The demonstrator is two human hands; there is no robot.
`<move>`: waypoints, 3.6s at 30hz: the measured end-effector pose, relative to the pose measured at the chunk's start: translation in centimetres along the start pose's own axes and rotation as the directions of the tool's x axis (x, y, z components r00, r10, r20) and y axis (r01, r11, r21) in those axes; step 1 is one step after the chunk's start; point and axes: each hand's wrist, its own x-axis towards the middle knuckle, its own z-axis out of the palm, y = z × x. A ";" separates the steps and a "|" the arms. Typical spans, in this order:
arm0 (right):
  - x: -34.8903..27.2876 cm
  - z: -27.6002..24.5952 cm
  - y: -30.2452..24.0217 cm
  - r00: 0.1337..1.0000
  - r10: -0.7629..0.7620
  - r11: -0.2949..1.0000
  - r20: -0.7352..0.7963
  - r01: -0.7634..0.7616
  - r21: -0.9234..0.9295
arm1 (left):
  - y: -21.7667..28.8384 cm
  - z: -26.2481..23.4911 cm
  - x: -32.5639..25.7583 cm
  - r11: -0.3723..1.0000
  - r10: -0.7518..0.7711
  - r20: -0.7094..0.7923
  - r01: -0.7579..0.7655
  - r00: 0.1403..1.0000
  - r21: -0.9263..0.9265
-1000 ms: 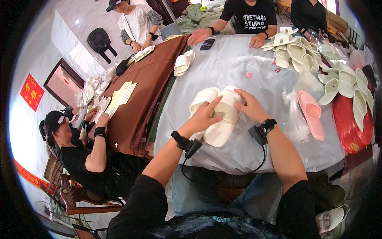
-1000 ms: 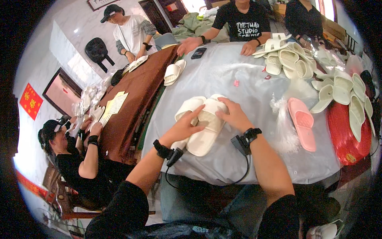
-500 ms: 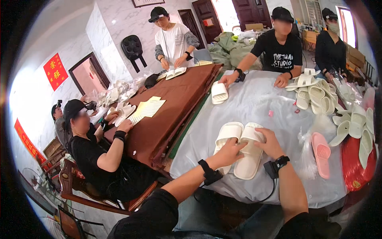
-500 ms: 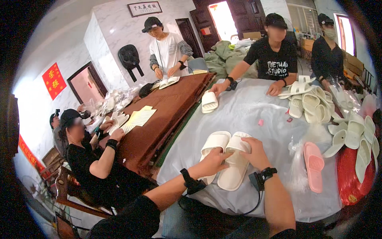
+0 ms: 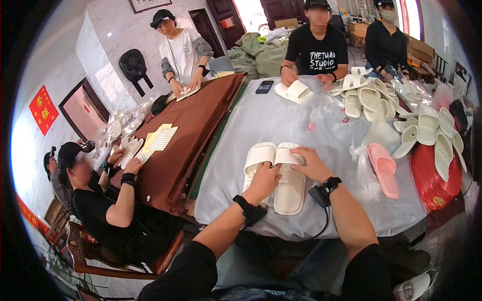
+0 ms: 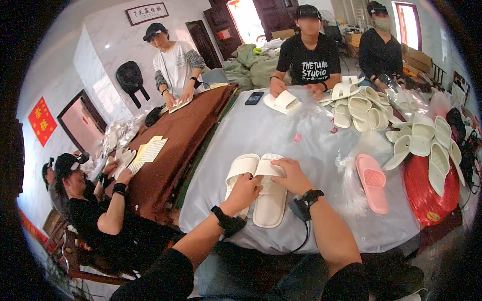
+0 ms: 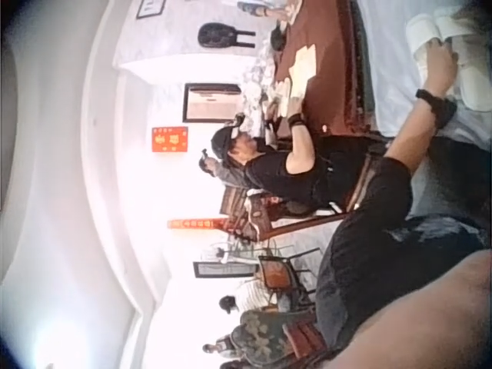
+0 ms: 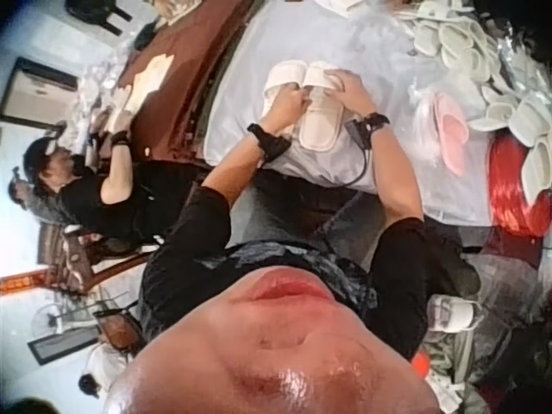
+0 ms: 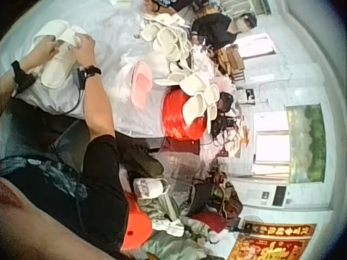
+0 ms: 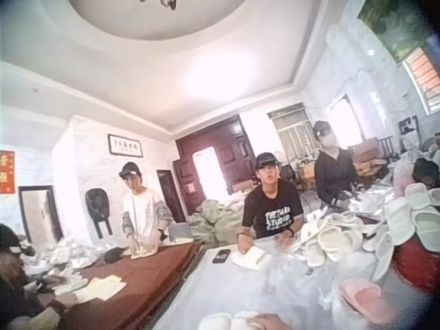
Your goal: Attaching components and straps to white slippers at an assembly table.
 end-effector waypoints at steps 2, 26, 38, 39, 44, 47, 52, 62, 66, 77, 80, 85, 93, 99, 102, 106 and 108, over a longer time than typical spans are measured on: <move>-0.2 0.1 0.7 1.000 -0.001 1.000 0.004 0.001 -0.007 | 0.2 0.0 -0.1 1.000 -0.020 0.042 0.020 0.999 -0.009; 0.1 0.7 1.2 0.998 0.022 0.989 0.060 -0.013 -0.146 | 2.0 -7.0 -8.6 0.979 -0.196 -0.253 0.173 0.947 -0.112; 1.2 0.5 1.2 0.992 -0.073 0.992 0.106 0.083 -0.093 | 0.1 -3.8 -10.1 0.966 -0.258 -0.119 0.259 0.959 -0.012; 1.3 0.3 2.0 0.993 -0.102 0.989 0.060 0.107 -0.105 | 0.2 -4.0 -9.6 0.971 -0.237 -0.150 0.236 0.960 -0.024; 0.8 0.0 -1.1 0.998 0.033 0.990 0.058 -0.025 -0.142 | 0.5 -4.9 -10.0 0.969 -0.246 -0.169 0.245 0.954 -0.029; 0.0 -0.7 -3.5 1.000 -0.008 0.952 0.024 0.015 -0.304 | 0.4 -4.5 -10.2 0.968 -0.252 -0.148 0.250 0.956 -0.033; -3.6 -3.0 -8.3 0.992 -0.119 0.786 0.041 0.119 -0.606 | 0.0 -3.6 -10.7 0.969 -0.244 -0.158 0.246 0.957 -0.009; -15.7 -11.4 -11.3 0.869 0.075 0.769 -0.489 -0.363 -0.526 | 0.0 -3.3 -9.5 0.973 -0.227 -0.147 0.231 0.963 0.013; -19.6 -10.2 -9.4 0.824 0.177 0.757 -0.538 -0.464 -0.460 | -0.1 -3.4 -10.1 0.972 -0.224 -0.156 0.232 0.962 0.040; -19.2 -4.7 -9.0 0.760 0.044 0.496 -0.648 -0.580 -0.647 | -0.4 -4.0 -10.1 0.953 -0.265 -0.346 0.190 0.900 -0.236; -20.9 -4.8 -7.9 0.709 -0.027 0.370 -0.704 -0.647 -0.666 | 1.1 -4.9 -10.6 0.953 -0.259 -0.390 0.167 0.884 -0.253; -23.0 -5.0 -8.0 0.724 0.055 0.450 -0.687 -0.632 -0.631 | 6.5 -5.9 -11.3 0.885 -0.241 -0.334 0.066 0.911 -0.460; -23.6 -2.9 -13.4 0.786 0.110 0.846 -0.608 -0.396 -0.358 | 12.0 -3.5 -11.3 0.316 -0.194 0.265 0.316 0.945 -0.895; -23.2 0.7 -16.8 0.985 -0.121 0.941 -0.123 0.074 -0.331 | 13.6 -2.8 -10.5 0.013 0.165 0.527 0.533 0.834 -0.846; -23.1 2.6 -18.0 0.968 -0.252 0.937 0.015 0.248 -0.245 | 13.1 -2.2 -11.3 -0.077 0.188 0.574 0.595 0.797 -0.800; -24.5 5.0 -18.2 0.957 -0.203 0.970 0.205 0.225 -0.089 | 11.9 -2.7 -12.1 -0.318 0.181 0.650 0.669 0.738 -0.672; -24.3 5.5 -18.8 0.944 -0.190 0.976 0.271 0.210 -0.047 | 11.7 -3.0 -12.3 -0.321 0.187 0.650 0.671 0.737 -0.668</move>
